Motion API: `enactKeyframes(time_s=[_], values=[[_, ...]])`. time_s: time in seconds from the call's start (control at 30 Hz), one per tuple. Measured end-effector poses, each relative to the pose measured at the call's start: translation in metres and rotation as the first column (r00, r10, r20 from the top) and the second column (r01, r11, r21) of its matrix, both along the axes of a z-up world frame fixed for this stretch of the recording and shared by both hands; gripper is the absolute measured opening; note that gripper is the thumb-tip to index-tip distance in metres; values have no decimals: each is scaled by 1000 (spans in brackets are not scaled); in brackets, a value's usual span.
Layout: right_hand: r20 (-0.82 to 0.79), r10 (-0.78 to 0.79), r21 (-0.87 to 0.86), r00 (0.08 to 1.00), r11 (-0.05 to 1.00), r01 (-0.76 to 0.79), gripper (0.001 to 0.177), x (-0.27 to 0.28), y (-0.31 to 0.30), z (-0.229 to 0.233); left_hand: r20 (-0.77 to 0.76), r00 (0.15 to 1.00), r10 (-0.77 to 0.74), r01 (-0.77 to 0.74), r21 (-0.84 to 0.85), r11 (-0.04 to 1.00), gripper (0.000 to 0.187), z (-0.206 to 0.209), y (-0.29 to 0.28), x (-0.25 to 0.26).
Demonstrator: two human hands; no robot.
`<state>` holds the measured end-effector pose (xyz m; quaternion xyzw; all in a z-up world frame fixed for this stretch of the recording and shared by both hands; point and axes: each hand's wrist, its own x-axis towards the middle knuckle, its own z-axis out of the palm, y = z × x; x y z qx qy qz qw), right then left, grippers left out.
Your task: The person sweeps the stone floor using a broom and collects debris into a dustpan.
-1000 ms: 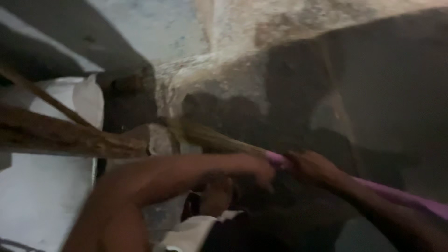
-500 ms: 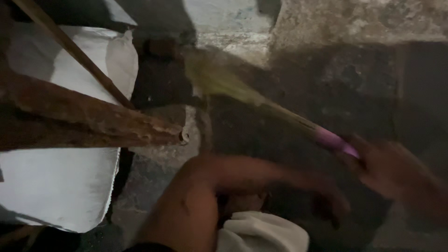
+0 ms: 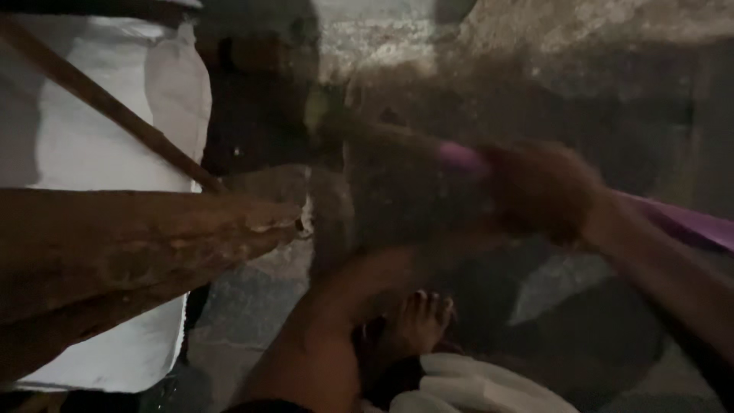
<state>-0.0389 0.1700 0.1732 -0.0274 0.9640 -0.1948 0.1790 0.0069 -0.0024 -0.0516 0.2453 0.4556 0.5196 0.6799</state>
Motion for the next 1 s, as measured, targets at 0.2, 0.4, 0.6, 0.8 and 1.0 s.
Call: enactKeyframes(time_s=[0.2, 0.4, 0.6, 0.8, 1.0], values=[[330, -98, 152, 939, 987, 49, 58, 36, 10, 45, -82, 985, 150, -151, 0, 989, 18, -9, -10, 0], [153, 41, 15, 987, 999, -44, 49, -33, -32, 71, -89, 941, 327, -313, 141, 939, 14, -10, 20, -26], [434, -33, 169, 900, 985, -45, 43, -74, -57, 73, 352, 814, 463, -544, 178, 820, 16, 26, 24, -70], [337, -185, 186, 923, 974, 127, 46, -8, -39, 88, 327, 796, 510, -559, 75, 826, 18, 35, 10, -44], [204, -48, 60, 978, 998, 36, 69, 15, -48, 55, 297, 809, 507, -528, -12, 849, 19, 25, 2, -8]])
